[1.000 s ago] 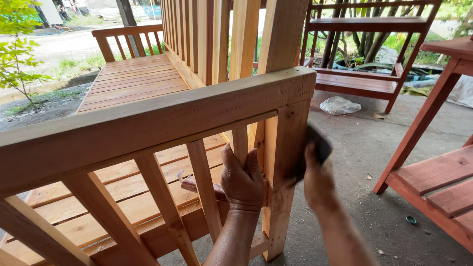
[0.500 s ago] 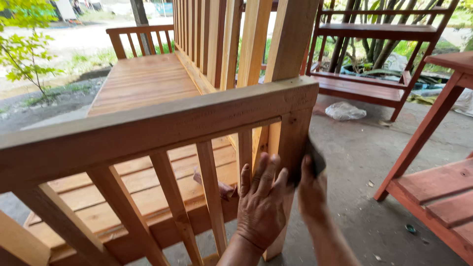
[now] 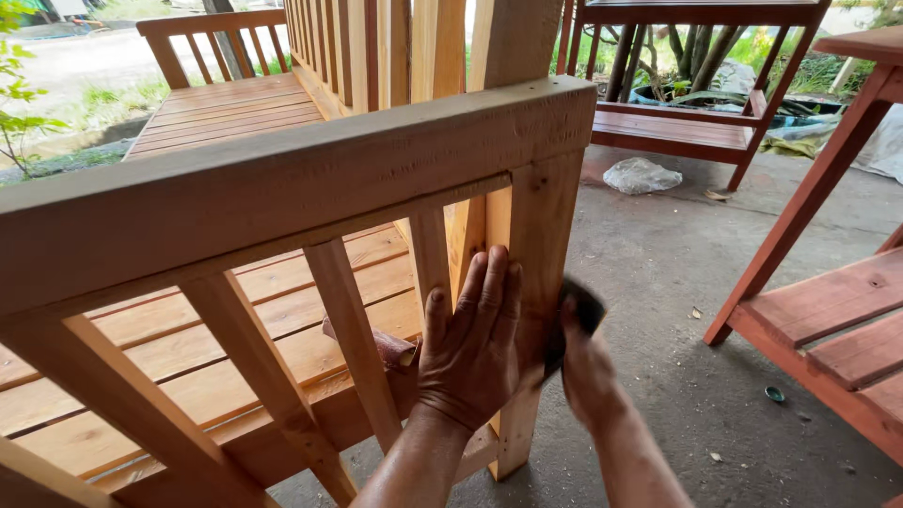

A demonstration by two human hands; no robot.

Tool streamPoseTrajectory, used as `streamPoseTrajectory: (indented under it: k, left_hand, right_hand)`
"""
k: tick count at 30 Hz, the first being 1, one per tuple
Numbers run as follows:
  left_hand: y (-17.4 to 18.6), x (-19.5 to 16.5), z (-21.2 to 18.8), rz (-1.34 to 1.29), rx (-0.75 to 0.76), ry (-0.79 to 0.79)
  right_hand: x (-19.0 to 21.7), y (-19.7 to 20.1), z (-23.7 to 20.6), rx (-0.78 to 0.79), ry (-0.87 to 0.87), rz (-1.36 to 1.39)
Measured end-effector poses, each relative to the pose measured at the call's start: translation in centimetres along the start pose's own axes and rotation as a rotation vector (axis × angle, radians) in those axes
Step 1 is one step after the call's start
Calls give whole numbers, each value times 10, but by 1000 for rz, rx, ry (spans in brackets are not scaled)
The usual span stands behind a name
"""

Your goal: The person sands a wooden bench with a sheet of sandpaper, working along the armrest, back rail, and slats. They steady the bench with one hand while rubbing the sandpaper over the wood surfaces, moving around the bench to reach different sections.

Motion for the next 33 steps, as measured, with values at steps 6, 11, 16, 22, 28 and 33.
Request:
streamPoseTrajectory:
  k: [6,11,16,22,28,33]
  left_hand:
    - [2,-3,-2,97,-6,19]
    - [0,-5,2,61,33,41]
    - [2,-8,2,66,21,51]
    - [4,-8,1,75,-34,38]
    - [0,-10,2,52,-30,40]
    - [0,-12,1,60,-48,40]
  right_hand:
    - [-6,-11,-29,-46,-241,-18]
    - [75,-8,5,-28,155,12]
    - [30,-11,-8,-168,358,-65]
    - [-32,7,-35,-116,-355,121]
    - [78,15,14,120,76,138]
    - [14,18,-5,-68,-45,-32]
Point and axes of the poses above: each hand's wrist, its own z-axis towards the middle knuckle, its own y-axis out of the back of the hand, x = y × z, the point moved 1 cm from there along z, towards the middle knuckle, and after that the axes turned 4 degrees about -z, right-handed, at the moved point
